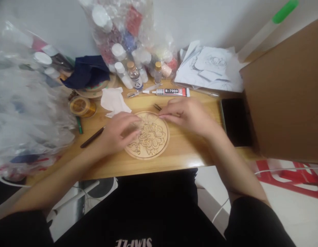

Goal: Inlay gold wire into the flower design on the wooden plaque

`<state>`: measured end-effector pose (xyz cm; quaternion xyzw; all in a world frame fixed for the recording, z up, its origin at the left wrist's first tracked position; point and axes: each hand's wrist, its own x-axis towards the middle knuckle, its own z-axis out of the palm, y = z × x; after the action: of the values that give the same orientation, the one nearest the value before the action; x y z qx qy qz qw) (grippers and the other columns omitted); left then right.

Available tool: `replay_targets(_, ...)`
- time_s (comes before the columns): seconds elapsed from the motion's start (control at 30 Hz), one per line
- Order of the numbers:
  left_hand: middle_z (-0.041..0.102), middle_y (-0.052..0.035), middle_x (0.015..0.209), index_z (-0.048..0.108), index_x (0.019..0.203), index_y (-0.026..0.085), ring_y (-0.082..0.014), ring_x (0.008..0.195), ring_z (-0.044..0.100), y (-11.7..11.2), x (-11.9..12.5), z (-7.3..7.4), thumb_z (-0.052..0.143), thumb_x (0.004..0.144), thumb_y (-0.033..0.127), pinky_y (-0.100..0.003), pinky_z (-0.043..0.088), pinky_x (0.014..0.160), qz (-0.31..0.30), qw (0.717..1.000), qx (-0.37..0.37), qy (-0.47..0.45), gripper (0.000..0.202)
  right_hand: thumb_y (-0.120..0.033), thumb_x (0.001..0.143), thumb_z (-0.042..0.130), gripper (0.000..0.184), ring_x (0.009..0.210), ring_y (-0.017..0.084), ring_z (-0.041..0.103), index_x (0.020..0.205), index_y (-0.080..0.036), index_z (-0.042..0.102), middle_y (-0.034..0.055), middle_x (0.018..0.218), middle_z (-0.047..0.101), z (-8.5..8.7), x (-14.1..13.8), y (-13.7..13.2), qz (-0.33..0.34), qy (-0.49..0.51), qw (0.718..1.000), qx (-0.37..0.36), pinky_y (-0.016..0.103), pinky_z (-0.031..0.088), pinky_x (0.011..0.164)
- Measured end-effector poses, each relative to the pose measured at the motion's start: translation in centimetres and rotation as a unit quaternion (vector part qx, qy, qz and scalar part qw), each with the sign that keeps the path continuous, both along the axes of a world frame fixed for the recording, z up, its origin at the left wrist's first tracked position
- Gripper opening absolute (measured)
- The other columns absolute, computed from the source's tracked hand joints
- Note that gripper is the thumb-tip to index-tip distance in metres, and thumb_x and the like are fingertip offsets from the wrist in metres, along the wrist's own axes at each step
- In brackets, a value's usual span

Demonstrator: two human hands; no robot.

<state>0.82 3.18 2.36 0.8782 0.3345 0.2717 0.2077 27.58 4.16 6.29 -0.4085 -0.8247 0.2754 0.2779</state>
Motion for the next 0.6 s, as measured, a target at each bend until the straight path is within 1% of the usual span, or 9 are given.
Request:
replay_targets(0.07, 0.063, -0.0172, 0.123, 0.058, 0.121, 0.011, -0.0274, 0.117, 0.058, -0.1, -0.5, -0.7, 0.051, 0.095, 0.017, -0.048, 0.048, 0.100, 0.045, 0.999, 0.025, 0.014, 0.028, -0.033, 0.090, 0.064, 0.015, 0.065, 0.014, 0.064, 0.088, -0.025, 0.077, 0.0020, 0.078, 0.073, 0.3, 0.4, 0.4, -0.007, -0.016, 1.000, -0.010, 0.029, 0.045, 0.060)
replay_targets(0.1, 0.060, -0.0200, 0.127, 0.057, 0.124, 0.008, -0.0289, 0.121, 0.056, -0.2, -0.6, -1.2, 0.046, 0.095, 0.013, -0.050, 0.047, 0.102, 0.063, 0.997, 0.034, 0.022, 0.031, -0.034, 0.090, 0.063, 0.016, 0.067, 0.015, 0.065, 0.087, -0.026, 0.077, 0.0021, 0.079, 0.074, 0.3, 0.5, 0.6, -0.011, -0.025, 1.000, -0.015, 0.030, 0.047, 0.061)
replay_targets(0.13, 0.059, -0.0216, 0.129, 0.055, 0.126, 0.006, -0.0296, 0.123, 0.055, -0.3, -0.7, -1.6, 0.042, 0.094, 0.009, -0.051, 0.046, 0.104, 0.073, 0.996, 0.040, 0.029, 0.035, -0.035, 0.090, 0.062, 0.017, 0.068, 0.016, 0.066, 0.087, -0.026, 0.076, 0.0024, 0.080, 0.074, 0.2, 0.5, 0.7, -0.015, -0.031, 0.999, -0.021, 0.031, 0.048, 0.063)
replay_targets(0.2, 0.060, -0.0208, 0.127, 0.055, 0.128, 0.006, -0.0286, 0.121, 0.056, -0.5, -0.8, -2.4, 0.038, 0.091, 0.003, -0.050, 0.047, 0.103, 0.076, 0.995, 0.047, 0.040, 0.041, -0.036, 0.091, 0.060, 0.019, 0.073, 0.018, 0.068, 0.088, -0.026, 0.076, 0.0034, 0.085, 0.076, -0.3, 0.6, 0.8, -0.023, -0.040, 0.998, -0.035, 0.033, 0.050, 0.066)
replay_targets(0.27, 0.063, -0.0179, 0.125, 0.055, 0.129, 0.008, -0.0265, 0.118, 0.058, -0.5, -0.8, -2.9, 0.036, 0.089, 0.001, -0.048, 0.049, 0.102, 0.069, 0.996, 0.048, 0.044, 0.045, -0.035, 0.091, 0.058, 0.020, 0.075, 0.018, 0.070, 0.090, -0.026, 0.075, 0.0037, 0.087, 0.077, -0.8, 0.5, 0.8, -0.029, -0.043, 0.998, -0.043, 0.034, 0.051, 0.067)
replay_targets(0.37, 0.064, -0.0147, 0.126, 0.055, 0.129, 0.011, -0.0241, 0.119, 0.059, 0.1, -0.9, -3.2, 0.032, 0.086, -0.003, -0.046, 0.051, 0.102, 0.051, 0.997, 0.049, 0.041, 0.051, -0.035, 0.092, 0.054, 0.022, 0.071, 0.016, 0.068, 0.093, -0.024, 0.074, 0.0031, 0.086, 0.077, -1.1, 0.3, 0.6, -0.023, -0.048, 0.997, -0.054, 0.031, 0.050, 0.066)
replay_targets(0.47, 0.066, -0.0128, 0.126, 0.056, 0.128, 0.012, -0.0226, 0.119, 0.060, 1.0, -0.8, -3.3, 0.031, 0.084, -0.005, -0.045, 0.052, 0.102, 0.018, 0.998, 0.050, 0.036, 0.053, -0.036, 0.093, 0.055, 0.022, 0.069, 0.014, 0.067, 0.094, -0.023, 0.073, 0.0020, 0.083, 0.076, -1.0, 0.2, 0.4, 0.006, -0.060, 0.995, -0.075, 0.029, 0.048, 0.065)
replay_targets(0.6, 0.068, -0.0107, 0.123, 0.059, 0.124, 0.013, -0.0211, 0.115, 0.063, 2.1, -0.6, -3.3, 0.034, 0.085, -0.003, -0.043, 0.054, 0.100, -0.035, 0.997, 0.055, 0.034, 0.049, -0.034, 0.093, 0.056, 0.020, 0.075, 0.015, 0.069, 0.095, -0.025, 0.073, 0.0016, 0.087, 0.076, -1.3, -0.1, 0.5, 0.048, -0.083, 0.990, -0.106, 0.028, 0.049, 0.069)
